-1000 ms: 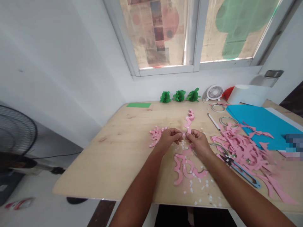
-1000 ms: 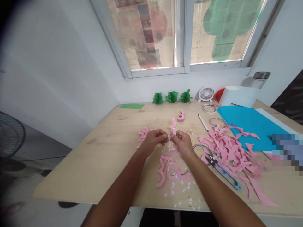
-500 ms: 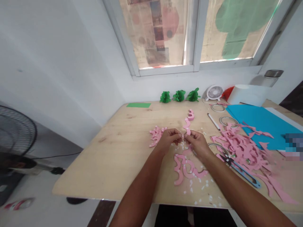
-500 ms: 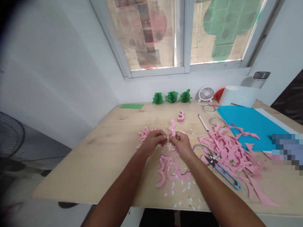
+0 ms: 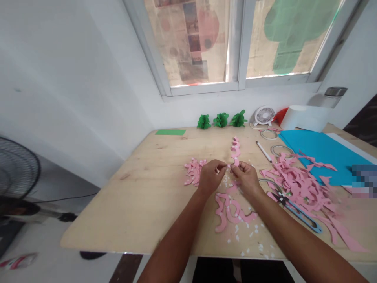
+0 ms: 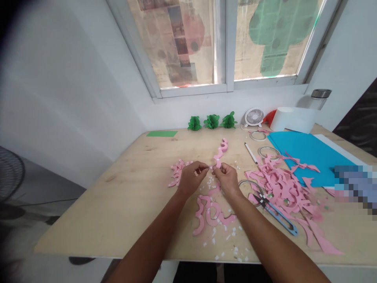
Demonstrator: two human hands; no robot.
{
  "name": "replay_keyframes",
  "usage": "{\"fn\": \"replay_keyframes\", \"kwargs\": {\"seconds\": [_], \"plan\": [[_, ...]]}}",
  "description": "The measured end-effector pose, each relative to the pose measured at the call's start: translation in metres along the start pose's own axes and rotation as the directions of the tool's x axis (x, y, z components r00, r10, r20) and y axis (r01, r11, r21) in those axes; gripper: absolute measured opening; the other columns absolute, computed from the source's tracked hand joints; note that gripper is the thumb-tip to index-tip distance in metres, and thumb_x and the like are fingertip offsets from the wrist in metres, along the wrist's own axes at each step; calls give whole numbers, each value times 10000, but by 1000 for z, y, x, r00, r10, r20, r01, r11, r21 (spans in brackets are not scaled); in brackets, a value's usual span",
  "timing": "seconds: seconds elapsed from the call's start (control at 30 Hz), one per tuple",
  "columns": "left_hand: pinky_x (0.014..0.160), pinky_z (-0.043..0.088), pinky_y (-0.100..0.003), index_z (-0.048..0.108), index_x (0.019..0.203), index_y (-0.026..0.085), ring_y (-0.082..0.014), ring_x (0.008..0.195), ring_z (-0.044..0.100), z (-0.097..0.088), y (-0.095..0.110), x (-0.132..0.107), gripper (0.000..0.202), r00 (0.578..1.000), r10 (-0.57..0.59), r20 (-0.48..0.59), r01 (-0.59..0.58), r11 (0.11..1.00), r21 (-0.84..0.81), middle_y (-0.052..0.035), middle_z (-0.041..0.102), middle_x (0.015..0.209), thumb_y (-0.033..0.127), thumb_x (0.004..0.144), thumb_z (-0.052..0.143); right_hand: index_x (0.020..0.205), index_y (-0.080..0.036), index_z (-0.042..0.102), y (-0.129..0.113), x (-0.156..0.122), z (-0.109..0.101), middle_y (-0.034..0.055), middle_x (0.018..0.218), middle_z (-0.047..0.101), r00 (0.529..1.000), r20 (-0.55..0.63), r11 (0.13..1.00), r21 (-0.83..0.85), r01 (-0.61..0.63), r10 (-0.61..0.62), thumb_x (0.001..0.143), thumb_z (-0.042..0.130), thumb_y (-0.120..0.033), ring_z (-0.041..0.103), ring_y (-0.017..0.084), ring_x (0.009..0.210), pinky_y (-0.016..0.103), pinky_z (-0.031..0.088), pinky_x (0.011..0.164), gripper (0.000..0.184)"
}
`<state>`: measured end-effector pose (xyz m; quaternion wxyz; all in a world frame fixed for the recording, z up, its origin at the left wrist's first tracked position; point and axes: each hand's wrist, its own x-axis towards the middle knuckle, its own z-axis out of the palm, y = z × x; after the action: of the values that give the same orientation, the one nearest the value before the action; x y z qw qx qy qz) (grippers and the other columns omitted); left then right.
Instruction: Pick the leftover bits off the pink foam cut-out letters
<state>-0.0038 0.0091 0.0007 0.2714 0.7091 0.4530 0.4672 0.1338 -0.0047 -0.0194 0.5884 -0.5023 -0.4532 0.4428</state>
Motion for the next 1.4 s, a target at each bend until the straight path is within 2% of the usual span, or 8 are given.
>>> {"fn": "replay_keyframes", "kwargs": {"seconds": [0.23,0.43,0.6,0.87,1.03,1.23,1.4], "plan": [[625,415,-259,697,748,205,-145,648,546,3,-1,-1,126,1000,8,19,-8,1000,13,-42,667,709,187,715,576,589,-165,585,1,1,0,-38,486,489,1000,27,1000,23,0,0,668,663,-403,368,86,442,218,243,425,262],[600,442,-252,700,736,178,-142,630,579,6,-5,1,120,992,-115,44,119,988,-102,-43,688,741,192,691,590,609,-162,593,2,1,0,-43,487,478,999,50,999,33,-4,3,675,665,-389,357,83,436,217,224,420,247],[572,446,-244,691,690,161,-146,616,581,6,-6,2,102,977,-199,76,209,960,-186,-30,674,673,228,662,620,596,-166,580,3,1,1,-51,465,458,997,78,999,47,-4,1,651,679,-428,334,81,414,222,218,414,286],[479,386,-210,669,624,143,-112,518,509,3,-3,3,135,956,-274,107,293,915,-276,-2,598,527,267,644,621,599,-176,546,9,2,1,-52,482,438,995,101,1000,19,24,-26,654,675,-437,322,81,429,219,219,412,296],[465,374,-203,667,612,137,-105,506,496,4,-2,3,134,953,-281,113,302,910,-285,-5,596,522,259,633,613,588,-178,523,10,2,1,-50,484,415,995,100,1000,-3,29,-29,656,665,-452,318,83,437,217,218,409,316],[465,371,-199,663,620,135,-99,515,492,6,-3,2,131,949,-296,106,314,902,-297,-8,602,544,254,635,611,556,-185,468,6,0,1,-62,485,368,994,97,998,-18,55,-53,670,665,-396,291,80,444,219,204,424,310],[443,361,-201,652,615,124,-96,476,481,7,-8,2,167,926,-345,151,377,834,-403,-8,579,504,290,608,639,553,-186,500,6,0,2,-56,476,425,993,112,999,33,39,-43,665,661,-415,327,87,431,225,228,426,302]]}}
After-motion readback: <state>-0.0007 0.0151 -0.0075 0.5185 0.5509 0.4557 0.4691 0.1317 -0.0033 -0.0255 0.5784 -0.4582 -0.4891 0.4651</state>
